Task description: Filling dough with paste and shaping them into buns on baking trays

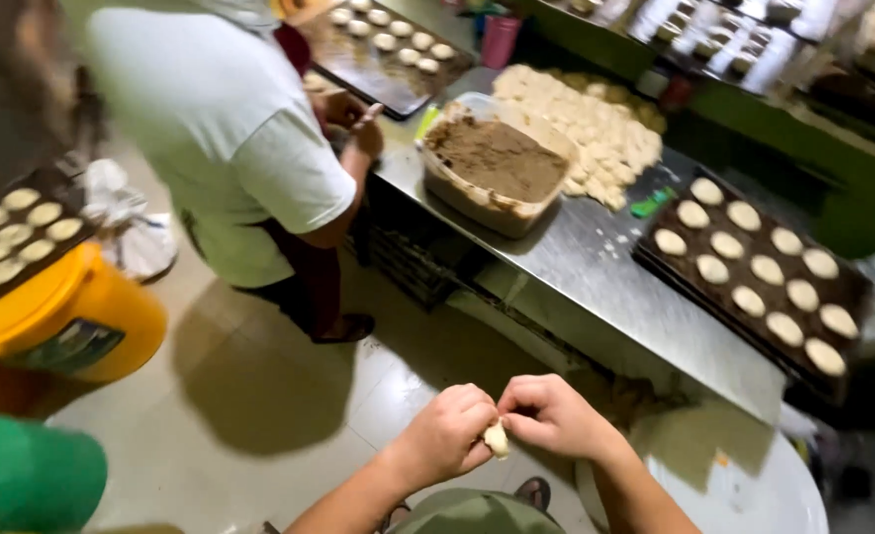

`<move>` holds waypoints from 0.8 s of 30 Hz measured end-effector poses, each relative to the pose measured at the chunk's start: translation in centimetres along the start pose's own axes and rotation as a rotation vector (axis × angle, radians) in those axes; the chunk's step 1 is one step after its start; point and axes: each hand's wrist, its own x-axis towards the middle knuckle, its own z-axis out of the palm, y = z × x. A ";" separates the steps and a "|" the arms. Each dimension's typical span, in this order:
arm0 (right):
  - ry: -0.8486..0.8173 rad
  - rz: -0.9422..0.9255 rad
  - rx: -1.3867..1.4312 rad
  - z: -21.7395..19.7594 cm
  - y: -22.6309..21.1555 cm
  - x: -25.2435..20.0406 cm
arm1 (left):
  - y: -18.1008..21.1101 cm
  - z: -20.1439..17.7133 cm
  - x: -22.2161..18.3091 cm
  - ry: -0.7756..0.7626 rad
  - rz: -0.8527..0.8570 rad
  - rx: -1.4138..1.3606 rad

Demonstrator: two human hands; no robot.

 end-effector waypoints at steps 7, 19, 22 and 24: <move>0.036 0.245 0.096 1.4 -0.5 0.0 | -0.3 -0.6 -1.1 0.084 -0.001 -0.102; -0.080 0.337 0.760 -1.0 2.1 -2.7 | 1.1 1.3 1.9 0.097 -0.009 -0.093; -0.104 0.384 0.759 -2.5 2.6 -4.0 | 2.2 3.2 3.4 0.075 0.001 -0.072; -0.116 0.390 0.710 -3.8 3.3 -4.6 | 2.6 4.5 4.5 0.064 0.010 -0.039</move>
